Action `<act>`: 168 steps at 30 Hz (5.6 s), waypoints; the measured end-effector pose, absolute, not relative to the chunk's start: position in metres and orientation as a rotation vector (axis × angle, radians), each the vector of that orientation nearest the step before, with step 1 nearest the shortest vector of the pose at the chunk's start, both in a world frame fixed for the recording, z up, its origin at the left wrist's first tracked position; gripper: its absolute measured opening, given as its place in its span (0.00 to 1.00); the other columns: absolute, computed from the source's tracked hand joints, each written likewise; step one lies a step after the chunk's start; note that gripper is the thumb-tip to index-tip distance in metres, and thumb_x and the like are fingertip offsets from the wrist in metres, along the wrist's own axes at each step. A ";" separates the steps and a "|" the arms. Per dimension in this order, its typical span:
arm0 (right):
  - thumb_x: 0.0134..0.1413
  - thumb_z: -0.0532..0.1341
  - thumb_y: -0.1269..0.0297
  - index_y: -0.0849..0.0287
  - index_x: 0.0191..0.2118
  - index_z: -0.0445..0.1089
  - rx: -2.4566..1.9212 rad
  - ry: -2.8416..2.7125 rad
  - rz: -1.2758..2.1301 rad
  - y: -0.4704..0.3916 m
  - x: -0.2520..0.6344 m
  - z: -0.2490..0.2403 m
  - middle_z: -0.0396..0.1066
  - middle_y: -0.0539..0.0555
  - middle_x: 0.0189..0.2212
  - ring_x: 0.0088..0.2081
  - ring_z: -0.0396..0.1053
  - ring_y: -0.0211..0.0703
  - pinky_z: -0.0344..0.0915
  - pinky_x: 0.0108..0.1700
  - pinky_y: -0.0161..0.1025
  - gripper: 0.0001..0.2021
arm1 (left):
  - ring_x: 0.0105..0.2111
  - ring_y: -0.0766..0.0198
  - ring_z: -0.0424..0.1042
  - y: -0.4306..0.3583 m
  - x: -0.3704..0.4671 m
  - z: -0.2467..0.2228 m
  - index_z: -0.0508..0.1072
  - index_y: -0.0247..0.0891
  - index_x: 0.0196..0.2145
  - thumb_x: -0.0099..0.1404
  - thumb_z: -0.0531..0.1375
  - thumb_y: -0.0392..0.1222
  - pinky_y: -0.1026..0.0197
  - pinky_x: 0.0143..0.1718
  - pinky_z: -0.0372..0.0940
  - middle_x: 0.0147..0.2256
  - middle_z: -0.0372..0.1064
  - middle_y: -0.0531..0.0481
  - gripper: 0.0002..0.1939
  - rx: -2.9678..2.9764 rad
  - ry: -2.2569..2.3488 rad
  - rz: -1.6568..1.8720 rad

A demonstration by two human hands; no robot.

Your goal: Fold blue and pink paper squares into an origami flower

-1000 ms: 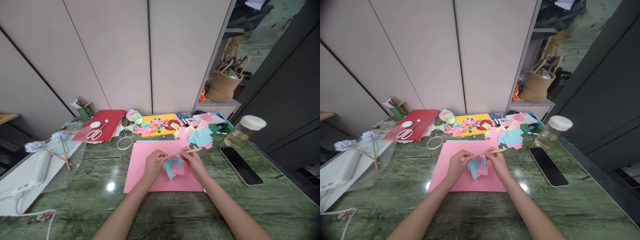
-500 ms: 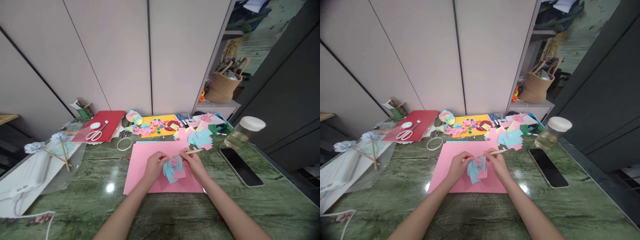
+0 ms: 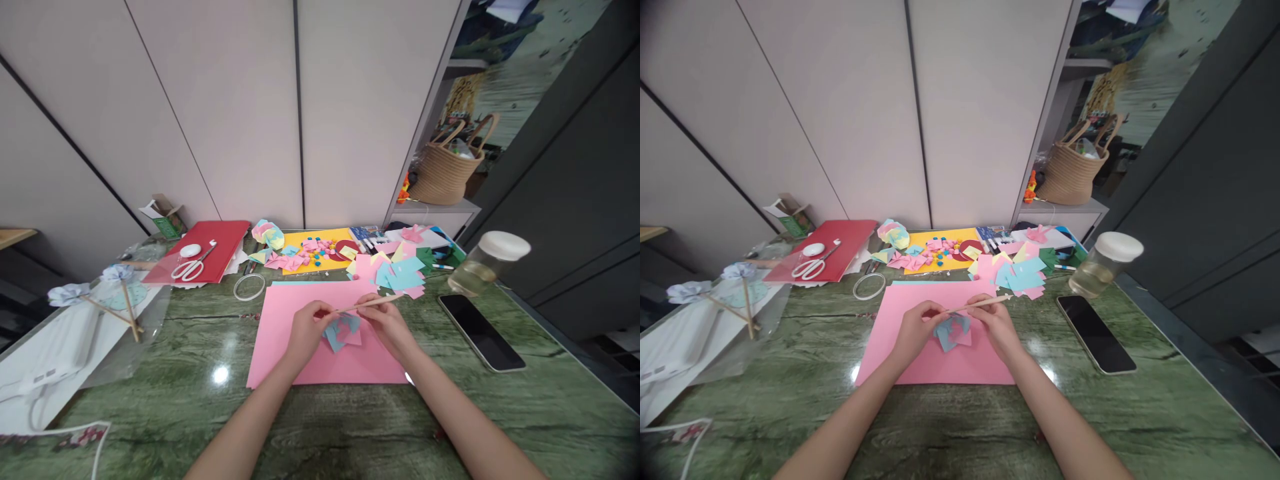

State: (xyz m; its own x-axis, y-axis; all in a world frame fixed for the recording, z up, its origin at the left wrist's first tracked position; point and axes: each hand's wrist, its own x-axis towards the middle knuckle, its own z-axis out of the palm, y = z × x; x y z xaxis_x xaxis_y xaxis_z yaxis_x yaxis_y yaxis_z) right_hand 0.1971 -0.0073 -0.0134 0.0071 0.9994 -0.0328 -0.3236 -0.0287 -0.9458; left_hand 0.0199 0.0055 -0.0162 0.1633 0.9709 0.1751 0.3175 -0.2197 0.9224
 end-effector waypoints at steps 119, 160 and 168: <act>0.39 0.65 0.60 0.58 0.28 0.67 -1.099 -1.174 1.132 -0.011 0.191 -0.007 0.66 0.49 0.26 0.30 0.63 0.38 0.60 0.34 0.35 0.09 | 0.31 0.65 0.67 0.000 0.020 -0.015 0.71 0.38 0.28 0.56 0.58 0.40 0.62 0.35 0.60 0.28 0.70 0.53 0.04 1.950 1.397 1.128; 0.45 0.60 0.61 0.58 0.28 0.67 -1.202 -1.385 0.863 -0.012 0.190 -0.008 0.67 0.53 0.28 0.33 0.66 0.43 0.62 0.37 0.39 0.07 | 0.26 0.65 0.69 0.003 0.022 -0.017 0.73 0.36 0.24 0.50 0.60 0.41 0.64 0.29 0.62 0.25 0.72 0.51 0.05 1.651 1.318 0.994; 0.46 0.60 0.61 0.58 0.26 0.66 -1.237 -1.373 0.839 -0.011 0.192 -0.009 0.66 0.51 0.27 0.32 0.65 0.42 0.61 0.37 0.39 0.07 | 0.27 0.64 0.70 0.002 0.023 -0.014 0.74 0.37 0.25 0.52 0.59 0.42 0.63 0.31 0.63 0.26 0.73 0.51 0.07 1.664 1.307 0.998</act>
